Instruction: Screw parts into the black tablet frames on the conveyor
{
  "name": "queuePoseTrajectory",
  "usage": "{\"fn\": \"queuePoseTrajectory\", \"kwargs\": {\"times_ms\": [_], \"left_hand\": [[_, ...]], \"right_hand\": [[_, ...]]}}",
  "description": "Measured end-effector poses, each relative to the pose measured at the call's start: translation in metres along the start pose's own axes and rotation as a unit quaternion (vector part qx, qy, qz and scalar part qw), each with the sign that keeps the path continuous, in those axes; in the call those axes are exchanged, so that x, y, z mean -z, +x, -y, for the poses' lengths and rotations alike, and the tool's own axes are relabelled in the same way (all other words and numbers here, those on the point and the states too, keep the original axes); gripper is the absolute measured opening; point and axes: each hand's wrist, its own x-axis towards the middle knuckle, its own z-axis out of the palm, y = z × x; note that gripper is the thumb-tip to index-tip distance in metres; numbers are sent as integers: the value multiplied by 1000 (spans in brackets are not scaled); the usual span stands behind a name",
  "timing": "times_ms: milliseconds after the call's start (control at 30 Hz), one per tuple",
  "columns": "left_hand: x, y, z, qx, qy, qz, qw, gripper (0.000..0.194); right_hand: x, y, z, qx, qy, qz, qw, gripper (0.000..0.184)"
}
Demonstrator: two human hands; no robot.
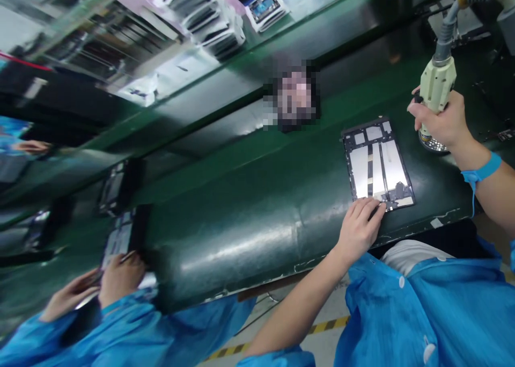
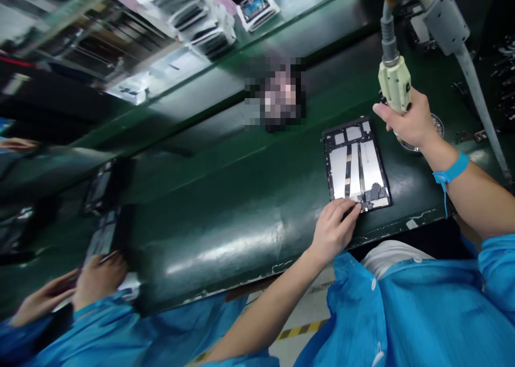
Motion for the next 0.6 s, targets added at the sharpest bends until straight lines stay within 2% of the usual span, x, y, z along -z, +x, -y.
{"fn": "queuePoseTrajectory", "kwargs": {"times_ms": [200,300,467,600], "left_hand": [[-1,5,2,2,15,-7,1000,28],[-2,4,-1,19,3,-5,1000,30],[-6,1,-13,55,17,-33,998,32],[-3,5,-11,69,-10,-17,997,32]], "right_hand": [[1,-1,1,-11,-4,-5,1000,38],[1,-1,1,-11,-9,-15,1000,32],[1,-1,2,-16,-11,-19,1000,26],[0,-2,3,-17,-9,-18,1000,30]]}}
